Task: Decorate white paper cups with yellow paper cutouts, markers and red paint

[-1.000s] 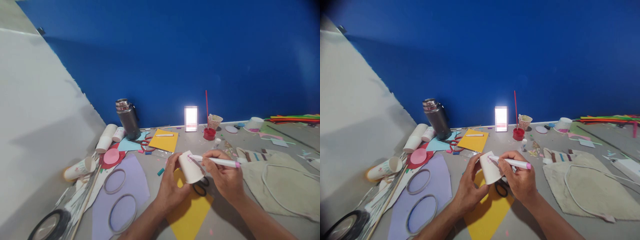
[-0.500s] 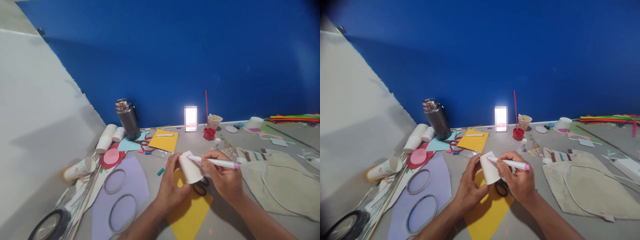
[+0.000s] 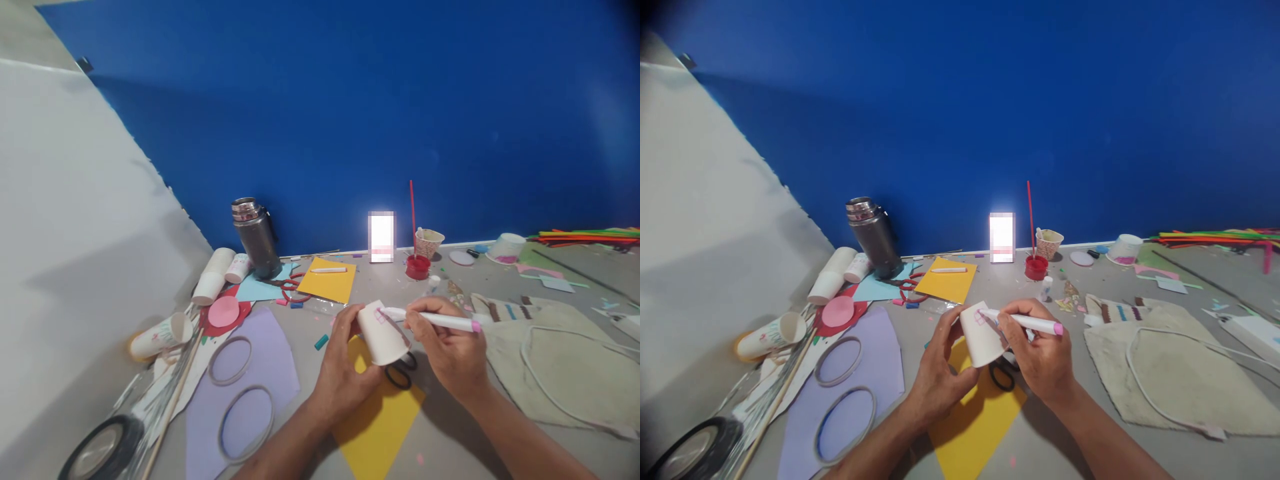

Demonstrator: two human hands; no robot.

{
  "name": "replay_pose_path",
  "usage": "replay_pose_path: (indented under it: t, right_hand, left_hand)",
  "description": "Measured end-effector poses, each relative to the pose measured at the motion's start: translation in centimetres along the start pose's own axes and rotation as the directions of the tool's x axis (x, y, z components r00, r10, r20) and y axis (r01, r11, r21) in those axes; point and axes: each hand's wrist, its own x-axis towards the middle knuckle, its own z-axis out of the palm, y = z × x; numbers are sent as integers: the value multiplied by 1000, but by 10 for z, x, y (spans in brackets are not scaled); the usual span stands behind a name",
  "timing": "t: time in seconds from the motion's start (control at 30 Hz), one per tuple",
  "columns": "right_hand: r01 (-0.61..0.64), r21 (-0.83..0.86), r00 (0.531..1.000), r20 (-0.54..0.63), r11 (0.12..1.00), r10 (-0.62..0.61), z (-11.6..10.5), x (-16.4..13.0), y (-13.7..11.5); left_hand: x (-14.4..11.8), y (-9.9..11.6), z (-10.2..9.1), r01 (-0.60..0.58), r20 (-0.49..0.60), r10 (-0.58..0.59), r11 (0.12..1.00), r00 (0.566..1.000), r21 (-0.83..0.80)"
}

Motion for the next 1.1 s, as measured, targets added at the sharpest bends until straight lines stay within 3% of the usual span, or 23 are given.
replay_pose_path:
  t: [0.4,1.1]
  right_hand:
    - [-42,23,999,34,999,41,2,-1,-4]
    - [12,-16,999,37,1000,-11,-2,-1,-3]
  left_hand:
    - [1,-1,0,-6,8,6,1000,1000,15]
    - [1,2,0,2,7,-2,1000,1000,16]
